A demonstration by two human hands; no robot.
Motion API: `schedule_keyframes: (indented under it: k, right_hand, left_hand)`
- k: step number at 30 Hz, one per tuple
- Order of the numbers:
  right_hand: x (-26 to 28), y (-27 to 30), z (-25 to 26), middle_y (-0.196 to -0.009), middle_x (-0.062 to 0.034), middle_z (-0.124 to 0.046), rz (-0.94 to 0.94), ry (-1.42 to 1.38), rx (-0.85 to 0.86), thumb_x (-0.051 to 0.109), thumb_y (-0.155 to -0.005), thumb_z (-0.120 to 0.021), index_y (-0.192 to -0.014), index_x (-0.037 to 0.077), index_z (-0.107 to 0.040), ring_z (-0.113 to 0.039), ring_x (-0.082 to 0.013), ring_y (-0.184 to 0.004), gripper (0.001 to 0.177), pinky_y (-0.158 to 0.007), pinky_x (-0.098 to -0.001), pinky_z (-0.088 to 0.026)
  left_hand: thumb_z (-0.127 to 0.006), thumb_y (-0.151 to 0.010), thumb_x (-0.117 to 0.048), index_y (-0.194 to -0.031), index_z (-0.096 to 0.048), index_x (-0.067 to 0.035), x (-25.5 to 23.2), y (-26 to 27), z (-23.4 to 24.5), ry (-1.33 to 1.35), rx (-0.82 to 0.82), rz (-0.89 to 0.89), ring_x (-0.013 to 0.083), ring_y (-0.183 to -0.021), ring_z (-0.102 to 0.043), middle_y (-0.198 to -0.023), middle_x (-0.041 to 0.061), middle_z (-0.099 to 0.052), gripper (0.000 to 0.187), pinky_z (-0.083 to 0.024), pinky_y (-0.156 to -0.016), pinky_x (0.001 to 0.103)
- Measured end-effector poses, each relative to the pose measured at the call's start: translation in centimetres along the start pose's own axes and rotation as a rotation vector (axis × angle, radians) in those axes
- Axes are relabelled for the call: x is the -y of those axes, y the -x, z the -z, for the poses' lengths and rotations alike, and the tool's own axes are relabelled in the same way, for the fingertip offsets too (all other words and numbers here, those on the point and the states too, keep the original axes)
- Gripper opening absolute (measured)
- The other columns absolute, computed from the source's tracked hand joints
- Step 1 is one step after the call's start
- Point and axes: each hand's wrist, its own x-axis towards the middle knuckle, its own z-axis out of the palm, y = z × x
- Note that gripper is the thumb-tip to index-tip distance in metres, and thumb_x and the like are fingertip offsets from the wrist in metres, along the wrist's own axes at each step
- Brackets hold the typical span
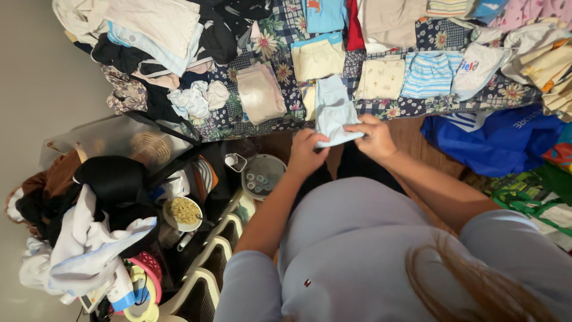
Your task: The person folds various items of baby clothing by hand on a bed and organizes them into stacks.
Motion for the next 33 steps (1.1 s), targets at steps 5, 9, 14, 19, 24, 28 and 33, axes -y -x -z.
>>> schedule_keyframes:
  k: [5, 9, 14, 19, 24, 28, 33]
  right_hand:
    - [0.8, 0.7, 0.2, -0.087, -0.0108, -0.059, -0.037, -0.012, 0.032, -0.007, -0.077, -0.071, -0.108, 0.011, -0.08, -0.061, -0.0265, -0.078, 0.038, -0.071, -0.0344, -0.051]
    - [0.7, 0.7, 0.1, -0.09, -0.0104, -0.059, -0.092, -0.021, 0.076, -0.006, -0.077, -0.07, -0.112, 0.012, -0.08, -0.061, -0.0268, -0.083, 0.041, -0.076, -0.0354, -0.052]
    - [-1.3, 0.4, 0.0, -0.101, -0.0115, -0.065, 0.036, 0.169, 0.133, 0.006, -0.062, -0.081, -0.081, 0.013, -0.076, -0.06, -0.032, -0.102, 0.021, -0.087, -0.0433, -0.05]
    - [-9.2, -1.3, -2.9, -0.106, -0.0107, -0.072, -0.292, -0.167, 0.163, 0.009, -0.076, -0.078, -0.092, 0.009, -0.074, -0.063, -0.0292, -0.105, 0.016, -0.089, -0.0395, -0.051]
    - [-12.2, -6.7, -5.8, -0.098, -0.0073, -0.073, -0.627, -0.57, 0.009, 0.011, -0.086, -0.077, -0.11, 0.002, -0.071, -0.066, -0.0152, -0.086, 0.026, -0.077, -0.0289, -0.054]
    - [-11.2, -9.1, -6.2, -0.103, -0.0082, -0.074, -0.667, -0.542, -0.07, 0.013, -0.09, -0.074, -0.12, 0.002, -0.068, -0.067, -0.0146, -0.089, 0.033, -0.08, -0.0297, -0.056]
    - [-10.0, -9.4, -6.0, -0.104, -0.0089, -0.074, -0.862, -0.518, 0.026, 0.017, -0.086, -0.076, -0.12, 0.003, -0.066, -0.07, -0.0187, -0.088, 0.038, -0.078, -0.0332, -0.057]
  left_hand:
    - [-0.079, -0.07, -0.005, -0.09, -0.065, -0.013, 0.8, 1.4, -0.3, 0.029, 0.001, 0.104, 0.0341, -0.093, -0.06, -0.094, 0.008, -0.06, 0.025, -0.05, -0.081, 0.043]
    - [-0.074, -0.069, -0.001, -0.085, -0.064, -0.014, 1.6, 1.3, -0.3, -0.057, 0.074, 0.129, 0.0325, -0.09, -0.061, -0.088, 0.007, -0.061, 0.023, -0.05, -0.081, 0.043]
    - [-0.076, -0.05, -0.008, -0.069, -0.057, -0.014, 1.5, 0.2, 0.3, -0.148, 0.03, -0.108, 0.0369, -0.086, -0.061, -0.086, 0.012, -0.062, 0.028, -0.044, -0.072, 0.046]
    - [-0.076, -0.09, -0.009, -0.112, -0.069, -0.009, 8.1, -0.5, -4.7, 0.668, 0.097, 0.672, 0.0219, -0.104, -0.062, -0.111, 0.009, -0.068, 0.023, -0.052, -0.093, 0.034]
    - [-0.078, -0.087, -0.009, -0.136, -0.054, -0.004, 11.9, -3.8, -8.0, 0.91, -0.269, 0.82, 0.0196, -0.117, -0.06, -0.13, 0.011, -0.062, 0.055, -0.048, -0.1, 0.033]
    - [-0.08, -0.078, -0.01, -0.144, -0.045, -0.004, 12.4, -3.8, -9.0, 0.862, -0.332, 0.909, 0.0226, -0.114, -0.062, -0.129, 0.014, -0.063, 0.076, -0.049, -0.098, 0.035]
    - [-0.086, -0.08, -0.027, -0.133, -0.061, 0.004, 11.9, -1.3, -10.5, 0.517, -0.294, 1.117, 0.0255, -0.114, -0.065, -0.128, 0.016, -0.069, 0.067, -0.052, -0.098, 0.037]
